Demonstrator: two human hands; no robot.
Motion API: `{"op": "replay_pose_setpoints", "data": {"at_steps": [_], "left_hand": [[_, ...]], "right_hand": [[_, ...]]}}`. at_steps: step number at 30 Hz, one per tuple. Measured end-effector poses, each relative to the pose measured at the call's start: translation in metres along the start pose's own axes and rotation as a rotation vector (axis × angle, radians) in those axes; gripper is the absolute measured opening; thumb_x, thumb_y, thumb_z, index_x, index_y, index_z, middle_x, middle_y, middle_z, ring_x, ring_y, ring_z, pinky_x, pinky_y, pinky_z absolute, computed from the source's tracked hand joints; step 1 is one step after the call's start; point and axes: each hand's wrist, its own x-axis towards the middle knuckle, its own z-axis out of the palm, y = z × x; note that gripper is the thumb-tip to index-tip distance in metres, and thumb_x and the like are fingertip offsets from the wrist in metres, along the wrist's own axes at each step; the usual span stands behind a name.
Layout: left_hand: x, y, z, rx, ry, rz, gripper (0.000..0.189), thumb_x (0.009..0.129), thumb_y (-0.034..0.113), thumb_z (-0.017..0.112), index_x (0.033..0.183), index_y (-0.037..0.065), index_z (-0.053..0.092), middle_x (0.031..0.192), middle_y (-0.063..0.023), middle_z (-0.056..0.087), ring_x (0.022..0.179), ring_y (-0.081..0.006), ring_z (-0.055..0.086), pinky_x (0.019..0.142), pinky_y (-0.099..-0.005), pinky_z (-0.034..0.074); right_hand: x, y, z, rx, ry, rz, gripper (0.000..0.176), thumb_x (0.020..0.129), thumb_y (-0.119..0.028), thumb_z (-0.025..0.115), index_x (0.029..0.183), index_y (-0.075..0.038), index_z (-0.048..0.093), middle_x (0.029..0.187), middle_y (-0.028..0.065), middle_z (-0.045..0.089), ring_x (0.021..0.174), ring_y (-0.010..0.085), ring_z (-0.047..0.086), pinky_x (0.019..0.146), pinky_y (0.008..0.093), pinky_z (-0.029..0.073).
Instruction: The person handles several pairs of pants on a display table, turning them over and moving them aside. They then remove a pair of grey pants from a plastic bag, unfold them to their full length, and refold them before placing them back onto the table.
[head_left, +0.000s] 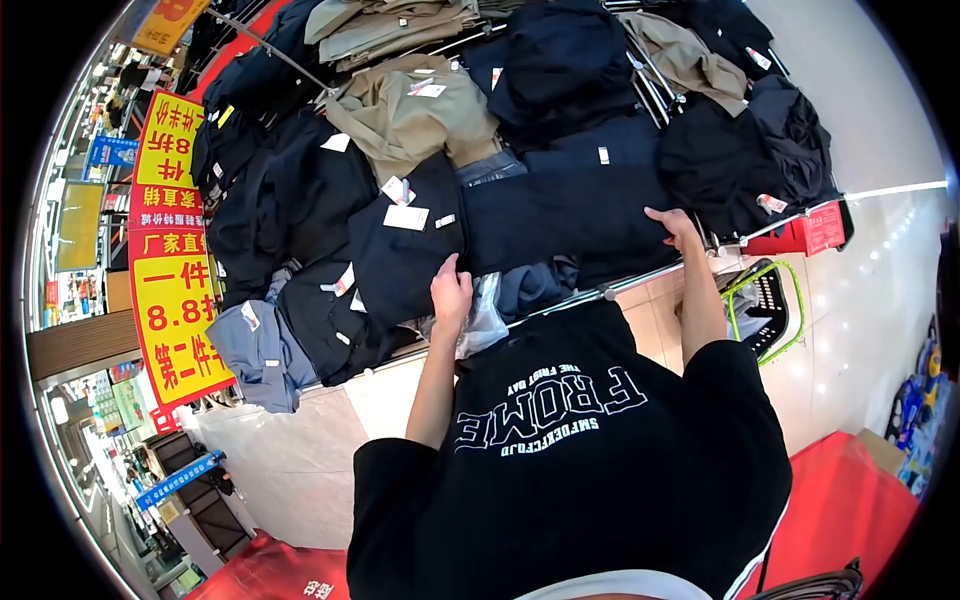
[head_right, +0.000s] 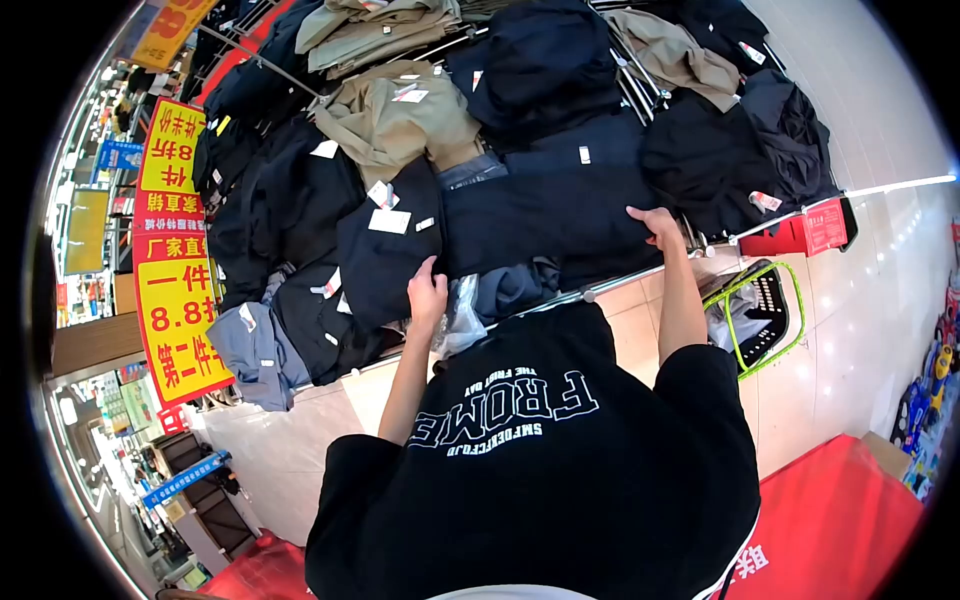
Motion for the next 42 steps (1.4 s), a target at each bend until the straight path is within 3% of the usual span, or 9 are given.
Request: {"op": "replay_pose_setpoints", "data": {"at_steps": [6,16,22,26,28,31,36,40,42], "left_hand": [[-0.005,0.008,0.003,0.042,0.062,0.113,0.041,0.079,0.013,0.059,0.116,-0.005,0.057,0.112,-0.0268,0.060,0.099,-0.0415,0.060,0.088,-0.0446,0.048],[-0.011,0.006,0.008,0.047,0.057,0.126,0.045,0.080,0.015,0.060,0.120,-0.005,0.053,0.118,-0.0279,0.056,0.105,-0.0431,0.056,0.092,-0.0444,0.045],[-0.011,0.005,0.011,0.060,0.052,0.129,0.046,0.080,0.014,0.060,0.121,-0.004,0.051,0.119,-0.0283,0.055,0.107,-0.0432,0.055,0.093,-0.0445,0.044],[-0.011,0.008,0.009,0.062,0.035,0.121,0.046,0.080,0.014,0.059,0.121,-0.005,0.051,0.120,-0.0283,0.055,0.108,-0.0428,0.054,0.094,-0.0444,0.044],[-0.011,0.007,0.009,0.058,0.037,0.121,0.046,0.080,0.014,0.059,0.122,-0.005,0.051,0.120,-0.0283,0.055,0.108,-0.0429,0.054,0.094,-0.0443,0.044],[-0.010,0.008,0.009,0.056,0.035,0.117,0.047,0.081,0.014,0.059,0.122,-0.005,0.050,0.120,-0.0283,0.054,0.109,-0.0430,0.054,0.095,-0.0442,0.043],[-0.012,0.008,0.008,0.066,0.017,0.109,0.047,0.081,0.014,0.059,0.123,-0.005,0.049,0.122,-0.0282,0.053,0.111,-0.0431,0.052,0.096,-0.0446,0.042],[-0.011,0.007,0.008,0.057,0.007,0.098,0.047,0.081,0.014,0.059,0.123,-0.005,0.049,0.124,-0.0281,0.052,0.112,-0.0427,0.051,0.098,-0.0444,0.041],[-0.012,0.005,0.009,0.056,0.005,0.096,0.047,0.081,0.014,0.059,0.123,-0.005,0.049,0.124,-0.0279,0.051,0.113,-0.0425,0.051,0.098,-0.0443,0.041]], "right_hand": [[0.012,0.012,0.004,0.143,-0.076,-0.241,0.076,0.075,-0.036,0.076,0.128,0.009,0.047,0.125,0.0184,0.055,0.111,0.0267,0.055,0.091,0.0329,0.045],[-0.026,0.019,0.010,0.211,-0.039,-0.153,0.099,0.074,-0.038,0.074,0.146,0.004,0.020,0.146,0.0223,0.033,0.131,0.0345,0.038,0.105,0.0470,0.031],[-0.024,0.046,0.012,0.369,-0.118,-0.193,0.099,0.073,-0.023,0.077,0.146,0.003,0.016,0.145,0.0182,0.032,0.127,0.0300,0.041,0.090,0.0442,0.046],[-0.017,0.045,0.002,0.861,-0.283,-0.339,0.075,0.074,-0.012,0.076,0.135,0.006,0.037,0.113,0.0155,0.057,0.086,0.0214,0.063,0.058,0.0267,0.050],[-0.008,0.051,0.002,0.584,-0.029,-0.185,0.051,0.073,-0.008,0.076,0.116,0.004,0.051,0.089,0.0102,0.060,0.056,0.0139,0.057,0.044,0.0216,0.041],[-0.009,0.045,0.007,0.200,-0.010,-0.024,0.045,0.072,-0.007,0.077,0.110,0.004,0.056,0.084,0.0111,0.058,0.047,0.0112,0.049,0.037,0.0226,0.036],[0.020,0.050,0.018,-0.200,0.272,-0.236,0.085,0.071,-0.047,0.075,0.127,0.011,0.050,0.116,0.0213,0.061,0.110,0.0275,0.058,0.088,0.0360,0.047],[0.015,0.039,0.022,-0.281,0.447,-0.513,0.069,0.071,-0.040,0.076,0.118,0.007,0.058,0.108,0.0211,0.064,0.101,0.0261,0.062,0.084,0.0333,0.048],[0.006,0.020,0.020,0.058,0.208,-0.692,0.050,0.072,-0.034,0.076,0.104,0.002,0.063,0.098,0.0193,0.066,0.091,0.0284,0.064,0.080,0.0349,0.049]]}}
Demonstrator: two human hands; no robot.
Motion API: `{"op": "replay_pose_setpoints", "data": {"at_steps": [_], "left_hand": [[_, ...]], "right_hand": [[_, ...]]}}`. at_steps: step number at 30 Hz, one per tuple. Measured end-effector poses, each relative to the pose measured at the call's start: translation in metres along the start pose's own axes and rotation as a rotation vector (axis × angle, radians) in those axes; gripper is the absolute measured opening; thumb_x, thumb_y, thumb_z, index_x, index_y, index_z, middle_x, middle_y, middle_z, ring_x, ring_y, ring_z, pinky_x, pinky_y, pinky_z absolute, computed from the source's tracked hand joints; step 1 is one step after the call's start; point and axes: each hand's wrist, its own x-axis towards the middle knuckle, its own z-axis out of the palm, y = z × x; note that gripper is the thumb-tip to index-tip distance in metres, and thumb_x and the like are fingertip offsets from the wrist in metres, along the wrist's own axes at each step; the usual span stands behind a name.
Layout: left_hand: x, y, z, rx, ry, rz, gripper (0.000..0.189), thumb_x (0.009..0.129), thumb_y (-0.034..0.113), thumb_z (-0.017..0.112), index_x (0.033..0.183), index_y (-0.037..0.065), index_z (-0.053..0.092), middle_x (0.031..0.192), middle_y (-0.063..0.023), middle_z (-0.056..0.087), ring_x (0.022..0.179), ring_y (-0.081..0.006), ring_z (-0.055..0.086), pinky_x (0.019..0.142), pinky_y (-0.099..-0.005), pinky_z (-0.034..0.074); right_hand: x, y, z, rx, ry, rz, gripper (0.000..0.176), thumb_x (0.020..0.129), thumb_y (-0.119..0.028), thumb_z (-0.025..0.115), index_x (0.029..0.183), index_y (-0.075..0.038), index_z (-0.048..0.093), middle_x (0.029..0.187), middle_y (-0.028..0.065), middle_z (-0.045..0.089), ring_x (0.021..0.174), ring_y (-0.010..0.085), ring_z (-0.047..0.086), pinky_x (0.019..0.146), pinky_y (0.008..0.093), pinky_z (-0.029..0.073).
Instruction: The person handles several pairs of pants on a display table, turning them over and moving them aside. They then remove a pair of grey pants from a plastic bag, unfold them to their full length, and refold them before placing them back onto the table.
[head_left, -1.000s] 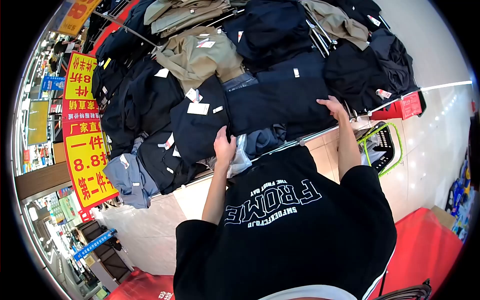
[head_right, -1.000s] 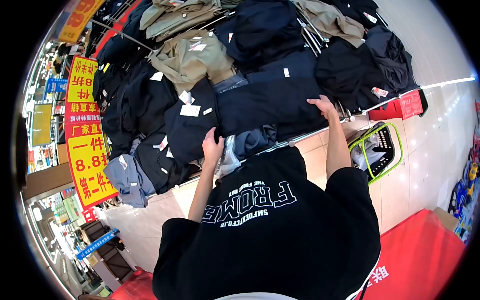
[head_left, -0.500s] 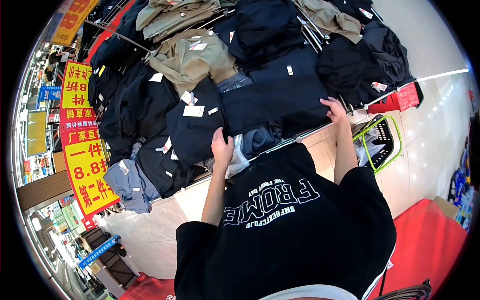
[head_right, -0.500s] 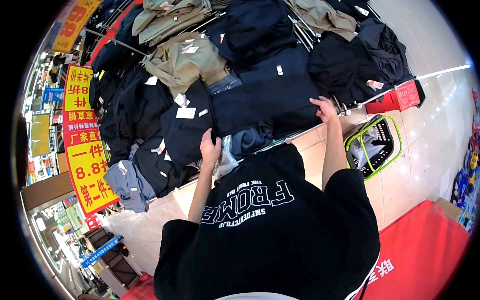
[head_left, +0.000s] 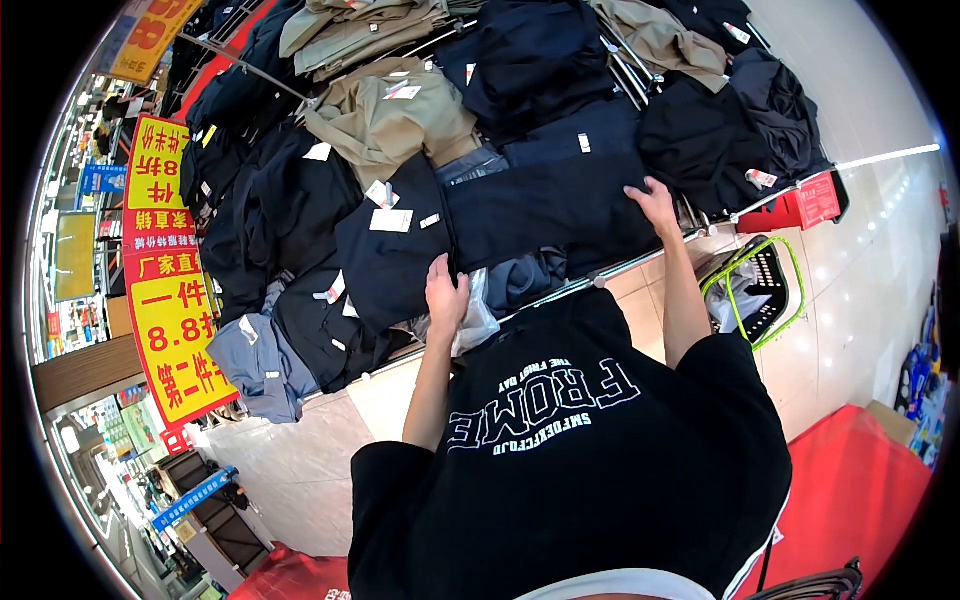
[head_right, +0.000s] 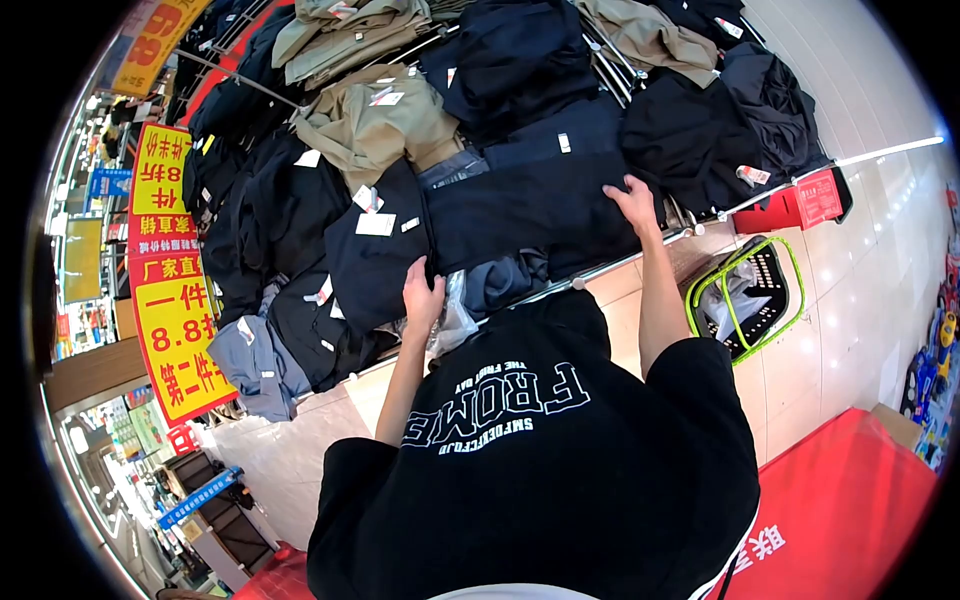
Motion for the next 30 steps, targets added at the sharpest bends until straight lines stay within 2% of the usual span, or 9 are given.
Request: {"op": "replay_pose_setpoints", "data": {"at_steps": [3,5,9,11,15,17,19,25,30], "left_hand": [[-0.001,0.000,0.002,0.023,0.055,0.043,0.046,0.080,0.014,0.061,0.122,-0.004,0.051,0.119,-0.0271,0.055,0.108,-0.0421,0.054,0.094,-0.0433,0.044],[-0.001,0.001,0.003,0.021,0.059,0.035,0.046,0.080,0.013,0.061,0.121,-0.004,0.052,0.120,-0.0267,0.055,0.110,-0.0416,0.053,0.095,-0.0430,0.043],[-0.001,-0.001,0.003,-0.008,0.028,0.002,0.047,0.082,0.016,0.060,0.123,-0.004,0.049,0.124,-0.0254,0.051,0.115,-0.0412,0.048,0.099,-0.0436,0.040],[-0.001,-0.001,0.002,-0.023,0.040,0.014,0.047,0.084,0.021,0.062,0.123,-0.003,0.050,0.124,-0.0244,0.051,0.115,-0.0405,0.048,0.099,-0.0437,0.040],[-0.004,0.001,-0.002,-0.107,0.093,-0.010,0.042,0.086,0.023,0.063,0.118,-0.002,0.054,0.121,-0.0230,0.053,0.113,-0.0392,0.049,0.098,-0.0429,0.040],[-0.004,0.001,-0.001,-0.106,0.142,0.007,0.036,0.086,0.021,0.062,0.114,-0.002,0.057,0.117,-0.0223,0.055,0.110,-0.0382,0.051,0.096,-0.0422,0.041],[-0.004,-0.001,0.001,-0.181,0.213,-0.030,0.032,0.086,0.018,0.060,0.110,-0.003,0.058,0.110,-0.0218,0.058,0.103,-0.0370,0.055,0.092,-0.0412,0.043],[0.009,-0.019,0.008,-0.279,0.227,-0.155,0.025,0.082,0.011,0.058,0.103,-0.003,0.060,0.092,-0.0168,0.064,0.083,-0.0278,0.063,0.077,-0.0352,0.050],[0.019,-0.027,0.008,-0.206,0.203,-0.165,0.026,0.077,0.008,0.060,0.101,-0.002,0.059,0.091,-0.0161,0.063,0.083,-0.0258,0.062,0.077,-0.0350,0.049]], "right_hand": [[-0.004,-0.057,0.029,-0.078,0.180,-0.198,0.041,0.073,-0.031,0.076,0.094,0.001,0.061,0.087,0.0178,0.066,0.082,0.0287,0.064,0.075,0.0364,0.050],[-0.014,-0.088,0.059,-0.083,0.137,-0.413,0.044,0.072,-0.033,0.077,0.094,0.001,0.062,0.085,0.0179,0.065,0.081,0.0285,0.064,0.073,0.0364,0.050],[-0.040,-0.120,0.117,-0.290,-0.476,-0.243,0.050,0.078,-0.049,0.069,0.097,-0.002,0.064,0.088,0.0186,0.067,0.087,0.0346,0.065,0.076,0.0392,0.051],[-0.048,-0.112,0.142,-0.381,-0.502,-0.275,0.056,0.081,-0.056,0.062,0.097,-0.003,0.064,0.089,0.0189,0.067,0.088,0.0363,0.064,0.079,0.0422,0.050],[-0.064,-0.112,0.149,-0.322,-0.350,-0.125,0.052,0.085,-0.053,0.057,0.094,-0.002,0.064,0.090,0.0206,0.066,0.090,0.0369,0.063,0.079,0.0444,0.049],[-0.063,-0.091,0.152,-0.330,-0.001,-0.165,0.037,0.084,-0.036,0.065,0.095,-0.001,0.060,0.096,0.0210,0.062,0.094,0.0388,0.059,0.081,0.0451,0.048],[-0.067,-0.082,0.142,-0.388,0.241,-0.140,0.040,0.081,-0.030,0.069,0.105,-0.001,0.055,0.107,0.0215,0.056,0.101,0.0411,0.055,0.085,0.0461,0.047],[-0.056,-0.060,0.126,-0.367,0.096,0.193,0.058,0.076,-0.036,0.073,0.115,0.000,0.048,0.106,0.0251,0.062,0.101,0.0417,0.059,0.088,0.0449,0.047],[-0.049,-0.051,0.130,-0.353,0.078,0.213,0.054,0.074,-0.036,0.075,0.108,0.001,0.054,0.103,0.0245,0.065,0.098,0.0402,0.062,0.087,0.0434,0.049]]}}
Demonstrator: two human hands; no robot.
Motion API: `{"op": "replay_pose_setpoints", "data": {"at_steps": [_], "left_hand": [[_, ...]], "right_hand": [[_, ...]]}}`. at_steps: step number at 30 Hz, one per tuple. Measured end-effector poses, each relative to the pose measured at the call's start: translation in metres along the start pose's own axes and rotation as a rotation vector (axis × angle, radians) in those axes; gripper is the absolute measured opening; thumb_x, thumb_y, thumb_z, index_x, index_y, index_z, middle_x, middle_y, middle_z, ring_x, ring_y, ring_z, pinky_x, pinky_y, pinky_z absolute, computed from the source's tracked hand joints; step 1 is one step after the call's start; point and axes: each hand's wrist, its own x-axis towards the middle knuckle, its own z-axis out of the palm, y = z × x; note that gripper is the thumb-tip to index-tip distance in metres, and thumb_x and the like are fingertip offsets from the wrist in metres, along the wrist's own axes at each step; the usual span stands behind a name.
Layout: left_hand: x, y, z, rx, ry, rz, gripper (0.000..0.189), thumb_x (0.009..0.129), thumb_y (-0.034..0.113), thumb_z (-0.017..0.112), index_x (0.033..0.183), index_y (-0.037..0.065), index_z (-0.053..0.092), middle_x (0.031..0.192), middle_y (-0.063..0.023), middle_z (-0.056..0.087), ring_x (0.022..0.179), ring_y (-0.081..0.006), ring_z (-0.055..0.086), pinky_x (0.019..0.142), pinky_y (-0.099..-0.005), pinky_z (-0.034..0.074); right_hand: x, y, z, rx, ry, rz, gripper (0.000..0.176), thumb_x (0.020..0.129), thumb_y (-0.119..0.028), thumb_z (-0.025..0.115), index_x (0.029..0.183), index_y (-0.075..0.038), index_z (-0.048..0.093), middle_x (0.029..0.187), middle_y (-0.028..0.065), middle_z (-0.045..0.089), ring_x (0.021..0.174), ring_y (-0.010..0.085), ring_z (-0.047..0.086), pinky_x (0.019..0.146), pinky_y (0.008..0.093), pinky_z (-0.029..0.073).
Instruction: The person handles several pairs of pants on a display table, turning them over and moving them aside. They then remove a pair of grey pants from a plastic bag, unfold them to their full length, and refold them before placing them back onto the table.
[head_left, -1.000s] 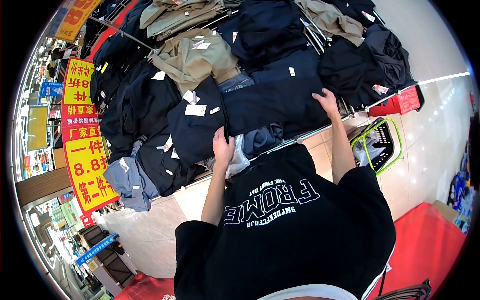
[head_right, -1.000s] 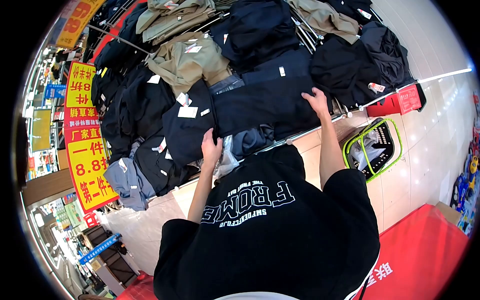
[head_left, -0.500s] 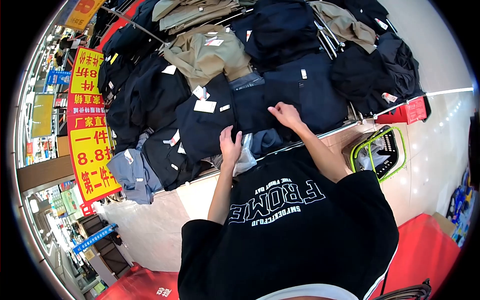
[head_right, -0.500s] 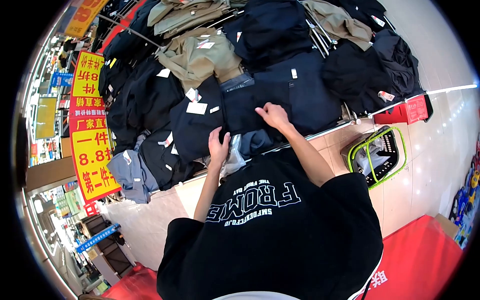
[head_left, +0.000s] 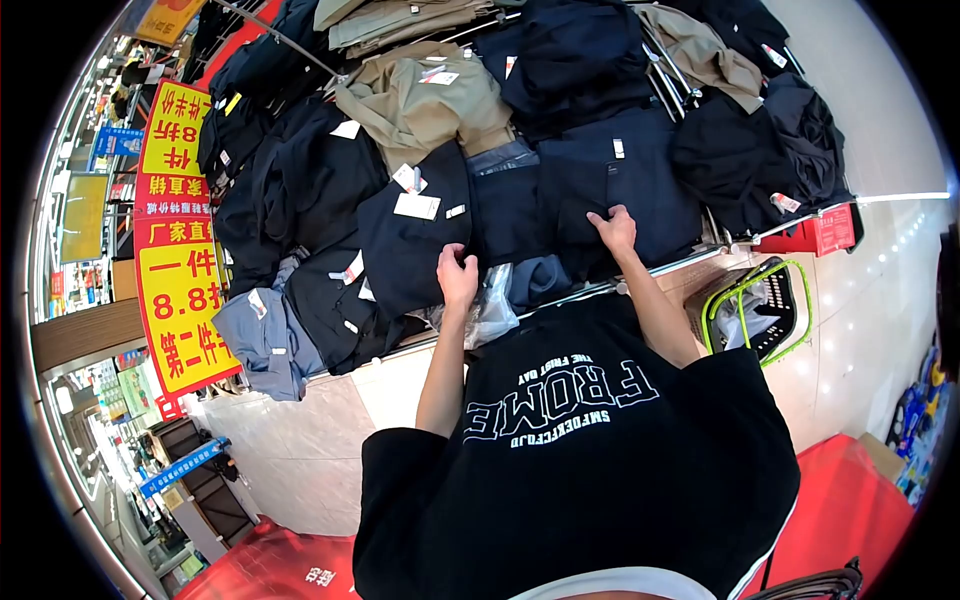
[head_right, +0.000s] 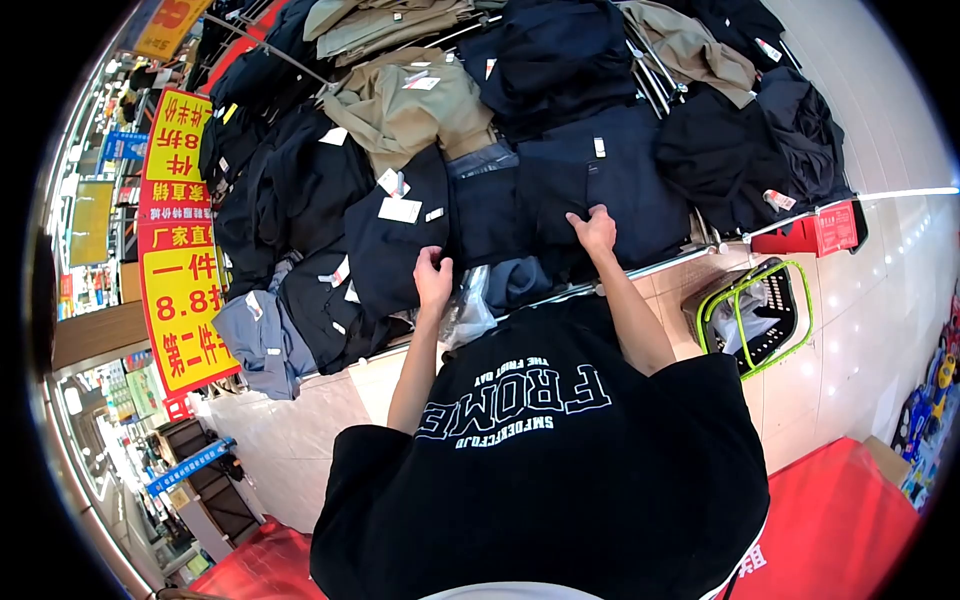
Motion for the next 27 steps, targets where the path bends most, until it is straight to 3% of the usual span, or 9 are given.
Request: {"op": "replay_pose_setpoints", "data": {"at_steps": [2,4,6,8,11,14,21,23,27], "left_hand": [[0.003,-0.004,-0.001,-0.028,-0.020,-0.013,0.027,0.075,0.007,0.061,0.101,-0.001,0.059,0.092,-0.0159,0.063,0.082,-0.0267,0.061,0.077,-0.0360,0.049],[0.006,-0.008,-0.004,-0.308,-0.110,-0.220,0.026,0.077,0.008,0.067,0.100,-0.001,0.061,0.088,-0.0091,0.064,0.078,-0.0175,0.059,0.075,-0.0305,0.048],[0.009,-0.012,-0.004,-0.399,-0.120,-0.265,0.025,0.079,0.012,0.070,0.099,-0.001,0.062,0.087,-0.0063,0.064,0.078,-0.0141,0.057,0.074,-0.0284,0.047],[0.009,-0.017,-0.004,-0.472,-0.142,-0.292,0.025,0.084,0.020,0.071,0.095,-0.001,0.064,0.084,-0.0026,0.064,0.077,-0.0091,0.055,0.072,-0.0249,0.045],[0.009,-0.014,-0.008,-0.496,-0.156,-0.357,0.021,0.087,0.018,0.066,0.096,-0.001,0.064,0.084,-0.0029,0.063,0.077,-0.0098,0.055,0.072,-0.0254,0.045],[0.010,-0.019,-0.009,-0.501,-0.086,-0.359,0.022,0.091,0.018,0.059,0.097,-0.002,0.064,0.082,-0.0028,0.063,0.077,-0.0103,0.054,0.072,-0.0253,0.044],[0.012,-0.027,-0.021,-0.444,-0.069,-0.446,0.024,0.091,0.017,0.054,0.098,-0.004,0.063,0.079,-0.0023,0.060,0.073,-0.0105,0.051,0.069,-0.0262,0.042],[0.011,-0.028,-0.021,-0.439,-0.064,-0.444,0.024,0.092,0.017,0.054,0.098,-0.004,0.063,0.078,-0.0018,0.059,0.072,-0.0103,0.049,0.068,-0.0269,0.042],[0.010,-0.028,-0.020,-0.480,-0.059,-0.462,0.024,0.092,0.017,0.054,0.098,-0.004,0.063,0.082,-0.0023,0.061,0.078,-0.0105,0.052,0.073,-0.0262,0.042]], "right_hand": [[0.000,0.000,-0.001,0.026,0.036,-0.142,0.052,0.074,-0.035,0.076,0.106,-0.001,0.055,0.098,0.0232,0.066,0.095,0.0400,0.063,0.085,0.0434,0.049],[-0.005,-0.014,-0.012,0.063,0.024,-0.156,0.052,0.073,-0.035,0.077,0.106,-0.001,0.055,0.095,0.0224,0.066,0.093,0.0400,0.063,0.084,0.0434,0.049],[-0.010,-0.025,-0.013,0.100,0.009,-0.168,0.052,0.072,-0.035,0.077,0.106,-0.002,0.055,0.092,0.0216,0.066,0.091,0.0399,0.063,0.083,0.0435,0.049],[-0.012,-0.029,-0.009,0.106,0.144,-0.131,0.058,0.071,-0.042,0.077,0.106,-0.001,0.054,0.088,0.0183,0.066,0.087,0.0371,0.063,0.082,0.0412,0.049],[-0.003,-0.021,0.002,0.067,0.175,-0.006,0.060,0.071,-0.042,0.077,0.109,0.000,0.057,0.089,0.0169,0.066,0.086,0.0368,0.064,0.081,0.0412,0.049],[0.005,-0.007,0.007,0.013,0.017,-0.071,0.062,0.071,-0.042,0.076,0.112,0.001,0.059,0.091,0.0170,0.067,0.087,0.0355,0.064,0.081,0.0407,0.049],[0.000,-0.006,-0.005,0.099,-0.046,-0.075,0.062,0.074,-0.040,0.075,0.118,0.000,0.055,0.097,0.0199,0.066,0.095,0.0374,0.063,0.086,0.0432,0.048],[-0.001,0.000,0.001,0.092,0.122,-0.080,0.068,0.073,-0.042,0.076,0.118,0.002,0.050,0.088,0.0183,0.066,0.087,0.0358,0.064,0.083,0.0418,0.048],[-0.010,0.003,-0.002,0.116,0.145,-0.025,0.069,0.072,-0.044,0.076,0.116,0.000,0.046,0.089,0.0198,0.066,0.087,0.0368,0.064,0.083,0.0420,0.048]]}}
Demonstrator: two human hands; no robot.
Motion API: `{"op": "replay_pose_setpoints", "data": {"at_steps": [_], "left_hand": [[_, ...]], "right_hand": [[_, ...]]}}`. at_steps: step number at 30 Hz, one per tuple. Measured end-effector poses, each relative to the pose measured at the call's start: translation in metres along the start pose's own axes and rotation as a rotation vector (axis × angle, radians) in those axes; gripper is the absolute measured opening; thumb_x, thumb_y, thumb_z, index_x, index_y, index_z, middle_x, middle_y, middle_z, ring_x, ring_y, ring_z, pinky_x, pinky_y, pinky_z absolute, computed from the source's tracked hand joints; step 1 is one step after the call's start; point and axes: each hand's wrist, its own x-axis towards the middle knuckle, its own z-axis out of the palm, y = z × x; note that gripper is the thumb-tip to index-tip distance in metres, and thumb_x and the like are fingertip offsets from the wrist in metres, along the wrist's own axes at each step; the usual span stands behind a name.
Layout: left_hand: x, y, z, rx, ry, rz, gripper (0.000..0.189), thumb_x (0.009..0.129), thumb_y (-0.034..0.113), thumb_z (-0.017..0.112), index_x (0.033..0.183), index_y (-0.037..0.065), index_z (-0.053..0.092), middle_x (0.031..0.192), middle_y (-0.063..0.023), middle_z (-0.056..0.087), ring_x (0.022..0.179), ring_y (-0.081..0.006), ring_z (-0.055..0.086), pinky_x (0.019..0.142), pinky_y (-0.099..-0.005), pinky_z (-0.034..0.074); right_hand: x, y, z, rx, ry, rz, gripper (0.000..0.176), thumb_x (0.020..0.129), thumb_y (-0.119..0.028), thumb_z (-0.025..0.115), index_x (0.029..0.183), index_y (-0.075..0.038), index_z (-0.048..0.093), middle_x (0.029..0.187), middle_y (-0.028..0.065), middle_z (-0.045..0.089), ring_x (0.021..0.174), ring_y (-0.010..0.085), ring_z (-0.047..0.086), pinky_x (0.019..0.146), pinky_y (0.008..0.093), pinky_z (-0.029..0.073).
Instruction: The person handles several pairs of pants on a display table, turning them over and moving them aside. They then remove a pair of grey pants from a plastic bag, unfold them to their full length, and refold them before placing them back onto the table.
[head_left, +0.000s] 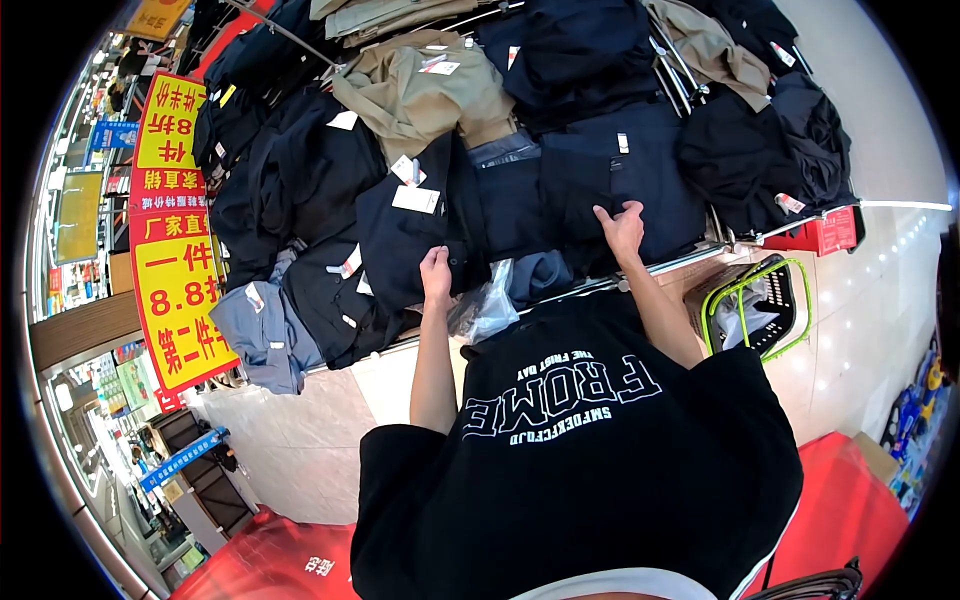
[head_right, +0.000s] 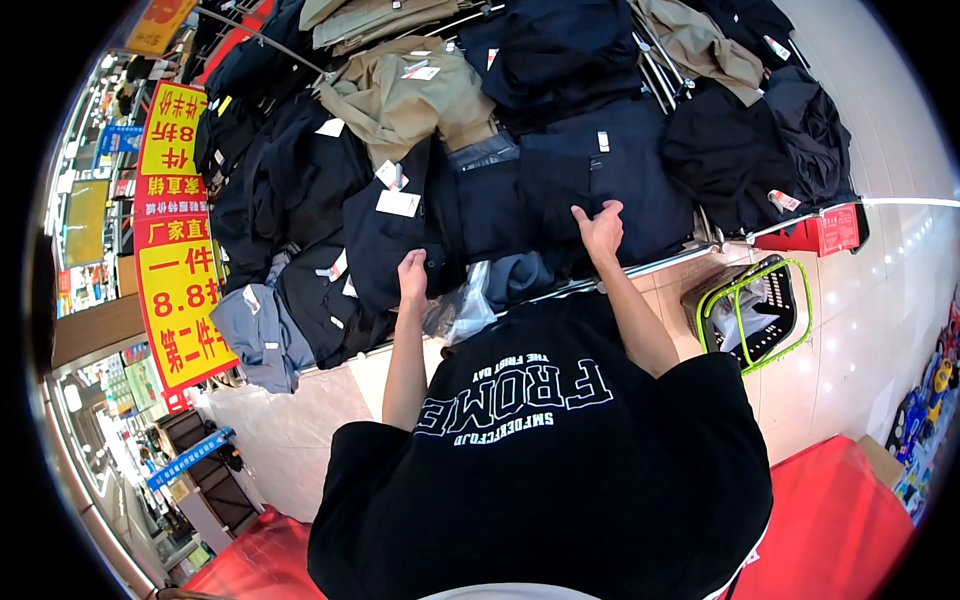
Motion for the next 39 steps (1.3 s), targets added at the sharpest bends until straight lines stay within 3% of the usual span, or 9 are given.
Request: {"op": "replay_pose_setpoints", "data": {"at_steps": [8,14,17,21,23,26,32,33,39], "left_hand": [[0.003,-0.008,-0.001,-0.263,-0.047,-0.122,0.026,0.094,0.021,0.054,0.106,-0.001,0.063,0.099,-0.0036,0.063,0.095,-0.0121,0.054,0.087,-0.0254,0.040],[0.001,-0.006,0.001,-0.169,-0.032,-0.082,0.028,0.095,0.022,0.054,0.107,-0.002,0.063,0.100,-0.0044,0.063,0.095,-0.0126,0.054,0.087,-0.0256,0.040],[-0.002,-0.004,0.003,-0.138,-0.031,-0.067,0.029,0.095,0.023,0.054,0.106,-0.003,0.062,0.098,-0.0047,0.063,0.094,-0.0125,0.053,0.087,-0.0258,0.040],[-0.003,-0.003,0.004,-0.100,-0.024,-0.045,0.031,0.096,0.024,0.053,0.105,-0.004,0.062,0.095,-0.0051,0.063,0.092,-0.0125,0.053,0.085,-0.0259,0.040],[-0.004,-0.004,0.005,-0.089,-0.019,-0.040,0.031,0.096,0.024,0.053,0.105,-0.004,0.062,0.095,-0.0054,0.063,0.092,-0.0127,0.053,0.085,-0.0260,0.040],[-0.003,-0.008,0.006,-0.055,-0.017,-0.011,0.031,0.096,0.025,0.053,0.102,-0.004,0.062,0.092,-0.0049,0.062,0.088,-0.0122,0.052,0.082,-0.0258,0.040],[-0.009,-0.002,0.009,-0.034,-0.006,0.011,0.031,0.096,0.026,0.053,0.096,-0.004,0.061,0.084,-0.0017,0.058,0.079,-0.0100,0.048,0.074,-0.0259,0.039],[-0.009,-0.003,0.009,-0.046,-0.017,0.015,0.031,0.096,0.027,0.053,0.095,-0.004,0.061,0.082,-0.0014,0.058,0.078,-0.0098,0.048,0.073,-0.0260,0.039],[-0.011,-0.001,0.009,-0.069,-0.020,0.044,0.031,0.096,0.027,0.053,0.092,-0.003,0.060,0.079,-0.0003,0.056,0.075,-0.0096,0.047,0.071,-0.0261,0.039]], "right_hand": [[-0.020,-0.006,-0.001,-0.150,-0.078,-0.023,0.055,0.078,-0.040,0.072,0.110,0.000,0.050,0.098,0.0246,0.064,0.095,0.0414,0.062,0.082,0.0466,0.048],[0.004,0.003,0.006,0.210,0.300,-0.253,0.033,0.086,-0.027,0.066,0.098,0.003,0.058,0.089,0.0224,0.065,0.082,0.0375,0.064,0.075,0.0419,0.049],[0.044,0.036,0.013,0.617,0.330,0.029,0.023,0.089,-0.020,0.063,0.093,0.003,0.061,0.084,0.0142,0.065,0.077,0.0215,0.063,0.072,0.0319,0.049],[0.052,0.032,-0.006,0.529,0.386,0.215,0.033,0.088,-0.030,0.066,0.093,0.001,0.058,0.084,0.0113,0.063,0.074,0.0182,0.059,0.071,0.0298,0.047],[0.033,0.012,-0.020,0.017,0.577,-0.204,0.038,0.085,-0.036,0.069,0.090,0.000,0.058,0.084,0.0133,0.063,0.071,0.0222,0.060,0.068,0.0318,0.048],[0.001,-0.027,-0.034,0.023,0.022,-0.125,0.055,0.076,-0.053,0.070,0.088,-0.001,0.058,0.087,0.0184,0.062,0.089,0.0323,0.063,0.072,0.0415,0.049],[-0.002,-0.011,0.013,-0.463,0.008,-0.248,0.054,0.075,-0.043,0.072,0.099,0.002,0.054,0.102,0.0198,0.060,0.095,0.0378,0.061,0.077,0.0469,0.051],[0.000,-0.011,0.014,-0.410,0.036,-0.276,0.038,0.079,-0.029,0.067,0.098,0.001,0.056,0.099,0.0207,0.061,0.093,0.0369,0.061,0.077,0.0455,0.051],[-0.004,-0.057,-0.002,0.213,0.233,-0.573,0.021,0.083,-0.012,0.056,0.097,0.004,0.056,0.095,0.0240,0.060,0.089,0.0415,0.059,0.078,0.0442,0.048]]}}
